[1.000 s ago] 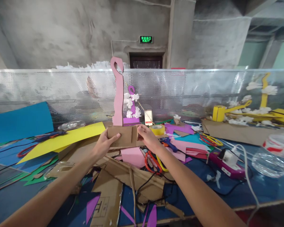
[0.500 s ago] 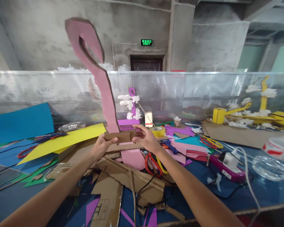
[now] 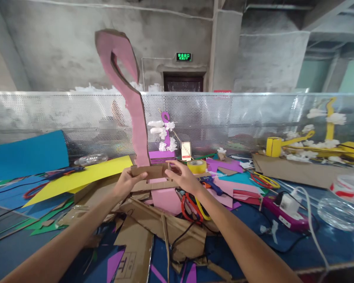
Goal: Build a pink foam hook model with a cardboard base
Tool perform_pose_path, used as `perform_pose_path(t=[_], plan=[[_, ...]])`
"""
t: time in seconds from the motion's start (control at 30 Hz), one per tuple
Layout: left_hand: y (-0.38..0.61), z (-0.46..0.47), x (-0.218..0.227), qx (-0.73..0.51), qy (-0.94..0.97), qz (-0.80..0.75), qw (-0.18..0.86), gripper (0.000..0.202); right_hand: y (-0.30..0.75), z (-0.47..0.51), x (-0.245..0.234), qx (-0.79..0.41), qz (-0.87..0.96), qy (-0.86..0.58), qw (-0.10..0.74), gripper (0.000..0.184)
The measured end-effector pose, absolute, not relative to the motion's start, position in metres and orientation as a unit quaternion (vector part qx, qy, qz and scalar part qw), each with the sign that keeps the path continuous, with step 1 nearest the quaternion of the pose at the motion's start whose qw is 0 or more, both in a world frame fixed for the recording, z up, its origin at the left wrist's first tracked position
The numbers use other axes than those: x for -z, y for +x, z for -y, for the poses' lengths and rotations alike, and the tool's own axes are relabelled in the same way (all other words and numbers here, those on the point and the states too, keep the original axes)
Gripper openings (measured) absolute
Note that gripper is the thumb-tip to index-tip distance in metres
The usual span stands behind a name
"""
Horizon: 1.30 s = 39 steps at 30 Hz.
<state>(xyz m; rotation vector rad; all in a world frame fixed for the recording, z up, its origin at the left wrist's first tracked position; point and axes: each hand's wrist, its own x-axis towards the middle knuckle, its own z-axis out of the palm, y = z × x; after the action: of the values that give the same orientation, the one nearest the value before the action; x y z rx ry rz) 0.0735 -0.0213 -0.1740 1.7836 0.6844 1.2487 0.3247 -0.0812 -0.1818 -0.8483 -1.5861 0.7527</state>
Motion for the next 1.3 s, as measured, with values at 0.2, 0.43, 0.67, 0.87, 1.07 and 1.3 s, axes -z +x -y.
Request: perform_pose_path(t=[0.2, 0.43, 0.67, 0.87, 1.07, 1.3], plan=[[0.075, 0.022, 0.166, -0.567, 0.673, -0.321, 0.35, 0.048, 0.322, 0.074, 0.193, -0.26, 0.695, -0.429, 0.515, 0.04], [0.088, 0.035, 0.171, -0.508, 0.783, -0.326, 0.151, 0.044, 0.308, 0.084, 0.191, -0.309, 0.701, -0.391, 0.511, 0.057], [0.105, 0.055, 0.181, -0.391, 0.9, -0.191, 0.003, 0.079, 0.288, 0.105, 0.181, -0.377, 0.703, -0.285, 0.531, 0.047], [0.098, 0.05, 0.173, -0.397, 0.888, -0.227, 0.054, 0.059, 0.305, 0.091, 0.187, -0.279, 0.684, -0.373, 0.561, 0.035], [0.089, 0.031, 0.169, -0.488, 0.827, -0.27, 0.071, 0.069, 0.315, 0.088, 0.19, -0.28, 0.706, -0.372, 0.534, 0.035], [0.08, 0.02, 0.166, -0.46, 0.776, -0.248, 0.355, 0.052, 0.318, 0.082, 0.187, -0.324, 0.662, -0.356, 0.574, 0.03]])
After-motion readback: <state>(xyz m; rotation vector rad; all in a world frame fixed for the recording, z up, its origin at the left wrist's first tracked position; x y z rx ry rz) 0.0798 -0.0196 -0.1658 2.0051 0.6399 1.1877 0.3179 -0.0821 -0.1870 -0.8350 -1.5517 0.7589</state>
